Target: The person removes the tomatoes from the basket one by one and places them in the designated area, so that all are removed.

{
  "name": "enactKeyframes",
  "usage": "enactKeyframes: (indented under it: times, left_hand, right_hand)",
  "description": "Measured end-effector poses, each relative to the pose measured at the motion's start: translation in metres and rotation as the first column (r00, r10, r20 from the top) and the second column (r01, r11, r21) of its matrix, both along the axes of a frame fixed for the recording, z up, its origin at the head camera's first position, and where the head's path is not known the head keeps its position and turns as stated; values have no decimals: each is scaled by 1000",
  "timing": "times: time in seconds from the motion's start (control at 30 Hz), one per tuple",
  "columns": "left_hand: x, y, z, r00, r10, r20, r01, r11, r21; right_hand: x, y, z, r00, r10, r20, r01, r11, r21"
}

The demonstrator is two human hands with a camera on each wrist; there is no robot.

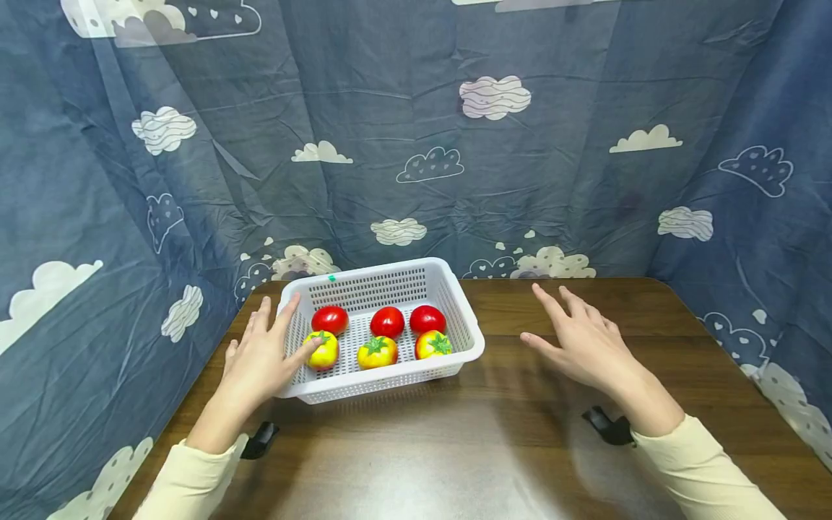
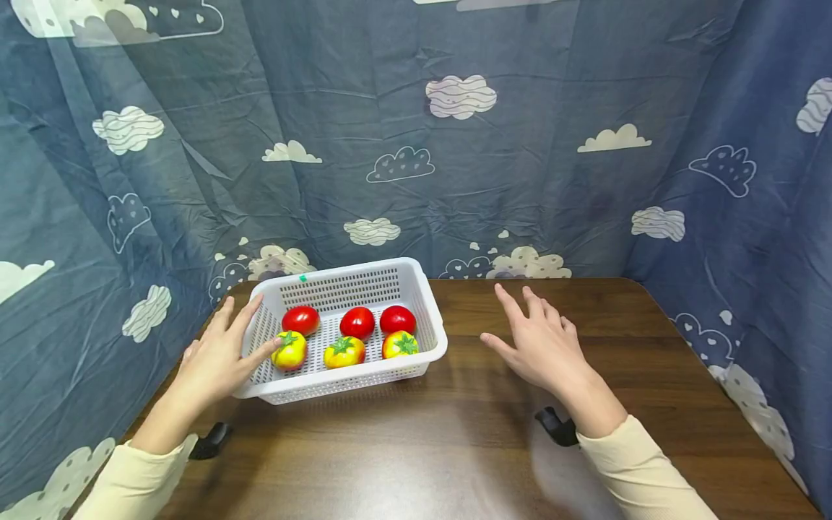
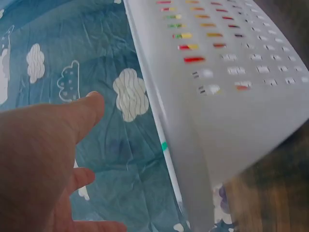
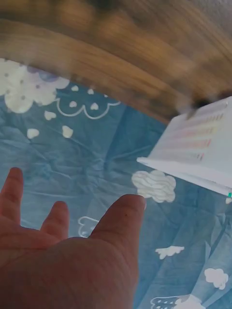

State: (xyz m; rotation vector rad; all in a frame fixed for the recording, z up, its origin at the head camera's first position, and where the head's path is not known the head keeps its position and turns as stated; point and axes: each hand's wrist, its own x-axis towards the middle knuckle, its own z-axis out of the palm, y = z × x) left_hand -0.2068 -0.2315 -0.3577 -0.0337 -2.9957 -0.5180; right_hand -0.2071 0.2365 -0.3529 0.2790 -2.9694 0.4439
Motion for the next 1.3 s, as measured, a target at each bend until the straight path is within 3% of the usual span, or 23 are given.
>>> enactKeyframes:
  times: [0.2,0.37,0.53,0.6,0.7,0.83,0.97,1.3]
  left_hand:
    - [2,-18,-1,1000,-1,-22,2,1000,27]
    - [3,-37,-5,1000,-23,-21,24,997,79]
    - [4,-53,-11,998,-66,20,63,987,147]
    - [5,-58,-13,994,-90,62,75,974,213]
    - [7,-62,-16,980,-126,156,65,935,350]
    - [11,-66,-22,954,-190,233,43,853,520]
    - [13,-69,-31,938,-241,250,33,779,626]
    - [15,-71,-44,927,-279,250,-6,655,756]
  right_hand:
    - [-9,-15,8,997,71,-43,-71,997,20]
    - [-17,-30,14,993,114,-29,-114,993,9]
    - [-25,-46,18,988,157,-5,-157,987,-24]
    - [-28,-52,18,985,171,2,-170,985,-31]
    - [-33,-62,19,982,188,28,-187,981,-48]
    - [-43,-74,18,970,229,75,-224,972,-74]
    - [-55,-86,16,953,286,98,-280,957,-74]
    - [-71,-113,17,912,384,144,-373,923,-97]
